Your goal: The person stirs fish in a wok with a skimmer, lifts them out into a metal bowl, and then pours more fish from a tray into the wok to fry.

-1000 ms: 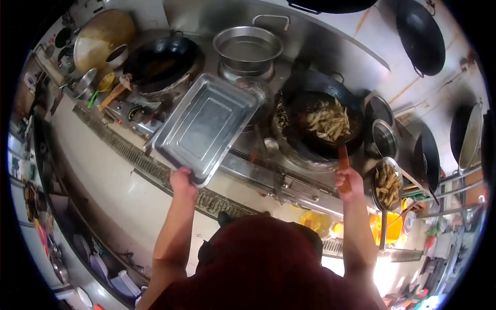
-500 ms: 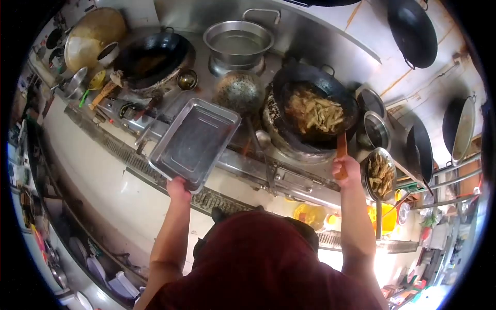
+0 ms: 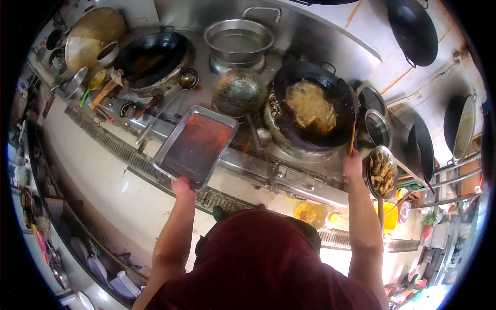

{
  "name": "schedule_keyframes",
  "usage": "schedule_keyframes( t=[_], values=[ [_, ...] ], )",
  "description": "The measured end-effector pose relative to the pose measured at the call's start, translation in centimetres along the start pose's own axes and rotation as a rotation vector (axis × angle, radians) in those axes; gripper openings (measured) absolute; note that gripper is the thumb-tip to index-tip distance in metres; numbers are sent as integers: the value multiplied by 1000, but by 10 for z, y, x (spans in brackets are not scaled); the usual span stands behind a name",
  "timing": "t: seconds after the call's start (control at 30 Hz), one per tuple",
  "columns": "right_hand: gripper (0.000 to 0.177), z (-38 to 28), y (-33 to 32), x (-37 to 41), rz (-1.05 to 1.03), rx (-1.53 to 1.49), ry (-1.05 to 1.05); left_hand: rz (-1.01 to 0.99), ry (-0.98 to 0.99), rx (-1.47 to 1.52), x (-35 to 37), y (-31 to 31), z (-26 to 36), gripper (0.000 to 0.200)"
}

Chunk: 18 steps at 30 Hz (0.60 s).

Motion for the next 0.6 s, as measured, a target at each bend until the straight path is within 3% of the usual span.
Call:
schedule_keyframes(
  t=[0.13, 0.2, 0.33, 0.47, 0.6],
  values=[
    [42, -9, -12, 9, -22, 116, -72, 23, 41, -60, -11, -4, -12, 48],
    [49, -27, -11, 26, 79, 304, -168, 12, 28, -66, -14, 0, -18, 49],
    [49, -29, -18, 28, 9, 254, -212, 0, 22, -16, -15, 13, -26, 54],
    [52, -27, -22, 26, 3, 286, -105, -25, 6, 1, -17, 26, -33, 56],
    [53, -12, -19, 27, 35, 201, -131, 66, -12, -56, -25, 36, -41, 56]
  ],
)
Point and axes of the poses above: each hand's wrist, its own x-axis away from the middle knuckle, its own y-axis out of the palm, z = x × y, the point moved 3 cm from there along -x, towards the middle knuckle, and after that the axes turned 1 degree about y, right-handed, at the moved point
